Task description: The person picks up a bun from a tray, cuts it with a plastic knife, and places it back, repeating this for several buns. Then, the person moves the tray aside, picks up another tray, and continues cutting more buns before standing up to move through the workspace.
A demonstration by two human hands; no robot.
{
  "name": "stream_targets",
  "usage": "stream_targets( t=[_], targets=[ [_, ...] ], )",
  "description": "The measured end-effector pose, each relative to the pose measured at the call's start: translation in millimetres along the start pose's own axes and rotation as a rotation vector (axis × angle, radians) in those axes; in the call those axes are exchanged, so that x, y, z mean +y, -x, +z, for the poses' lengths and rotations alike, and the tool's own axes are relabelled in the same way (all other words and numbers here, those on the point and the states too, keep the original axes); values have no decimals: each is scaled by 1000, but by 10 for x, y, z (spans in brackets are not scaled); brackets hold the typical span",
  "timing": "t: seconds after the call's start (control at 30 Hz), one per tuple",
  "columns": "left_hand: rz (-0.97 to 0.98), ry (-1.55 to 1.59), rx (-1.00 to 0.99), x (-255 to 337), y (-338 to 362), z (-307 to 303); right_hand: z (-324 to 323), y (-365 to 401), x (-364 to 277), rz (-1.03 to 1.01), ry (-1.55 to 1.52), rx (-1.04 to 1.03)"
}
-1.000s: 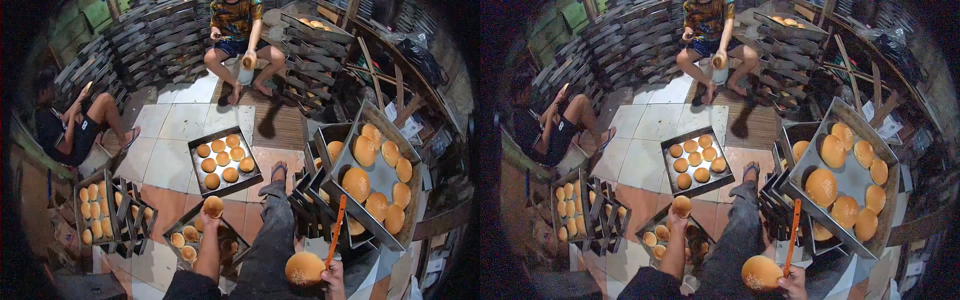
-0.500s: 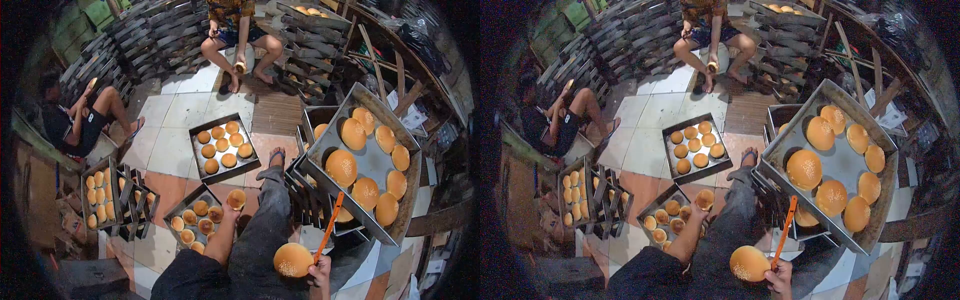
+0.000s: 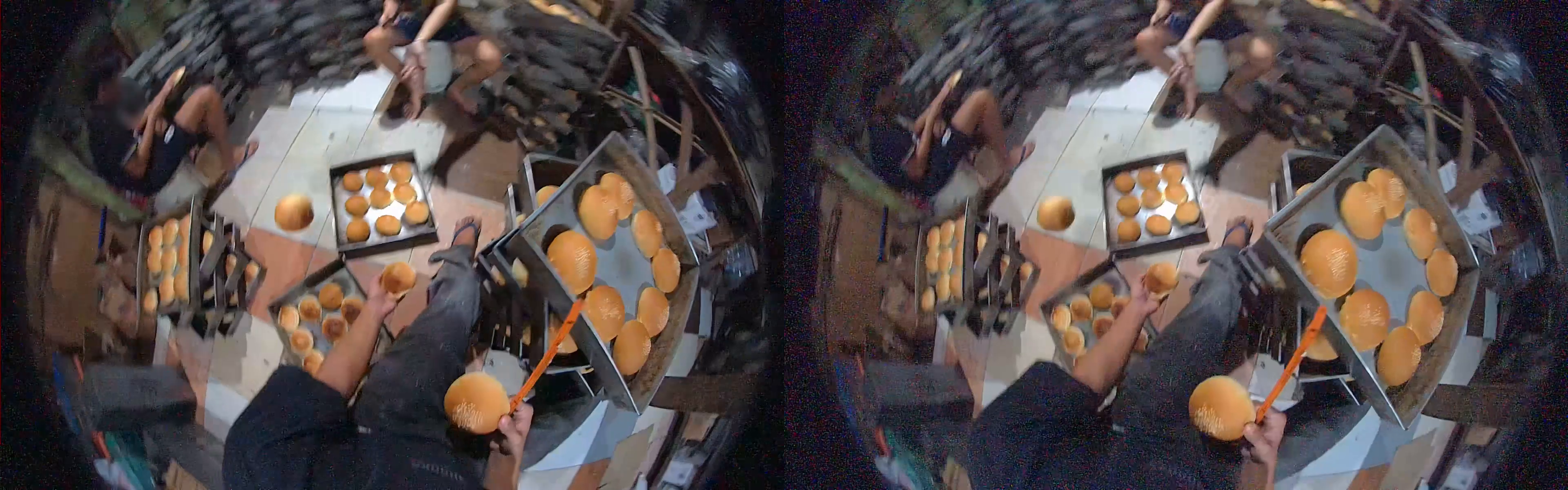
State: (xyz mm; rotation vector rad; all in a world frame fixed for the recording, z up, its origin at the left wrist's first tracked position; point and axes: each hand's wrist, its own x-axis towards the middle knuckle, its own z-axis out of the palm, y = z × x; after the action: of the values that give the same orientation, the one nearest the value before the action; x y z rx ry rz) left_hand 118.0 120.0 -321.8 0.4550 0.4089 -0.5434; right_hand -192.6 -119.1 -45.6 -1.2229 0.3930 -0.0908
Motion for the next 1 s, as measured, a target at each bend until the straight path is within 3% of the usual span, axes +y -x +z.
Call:
stream_targets(
  t=[0.03,0.07,0.13,0.2,0.27,0.37,0.47,0.5,0.57,0.6,0.63,0.67,0.7,0.73,0.8,0.9,0.93,0.97,1.0],
  targets=[
    [-29,30,68,-32,77,38,-7,25,32,-86,-25,-21],
    [-56,55,129,-70,154,93,-5,51,16,-4,-106,-52],
    [-27,90,232,-179,349,100,85,-38,0,-146,-118,-62],
    [-21,121,325,-271,440,-6,56,-84,-73,-80,-68,-80],
    [51,198,279,-373,426,-257,19,-32,-66,-24,-18,-89],
    [86,218,253,-307,320,-428,35,-66,92,-129,-157,-62],
    [95,213,245,-97,-102,-236,73,-27,97,-155,-145,16],
    [152,170,139,53,-397,-141,139,-9,34,-128,-166,25],
    [306,147,25,502,-981,573,151,-6,72,-86,-176,86],
    [269,358,-227,832,-1277,1042,141,-15,87,-115,-184,91],
    [360,396,-346,1153,-1855,1444,152,-18,74,-95,-183,83],
    [462,233,-359,1516,-1459,2437,188,-46,45,-77,-183,73],
    [408,136,-243,1819,-1213,3151,239,-38,-42,-7,-195,77],
    [359,48,-124,2009,-1094,3548,227,-26,-77,-26,-194,78],
    [405,-77,-57,2133,-1051,3747,161,-37,-70,18,-93,119],
    [597,-386,178,2104,-1248,3295,258,-173,-80,-104,-141,109],
    [561,-644,214,2062,-1332,2805,281,-198,-115,-112,-114,123],
    [696,-1280,407,2093,-1518,2183,275,-227,-92,-160,-113,101],
    [791,-1054,228,1853,-1338,1774,240,-223,-53,-162,-115,105]
  ],
)
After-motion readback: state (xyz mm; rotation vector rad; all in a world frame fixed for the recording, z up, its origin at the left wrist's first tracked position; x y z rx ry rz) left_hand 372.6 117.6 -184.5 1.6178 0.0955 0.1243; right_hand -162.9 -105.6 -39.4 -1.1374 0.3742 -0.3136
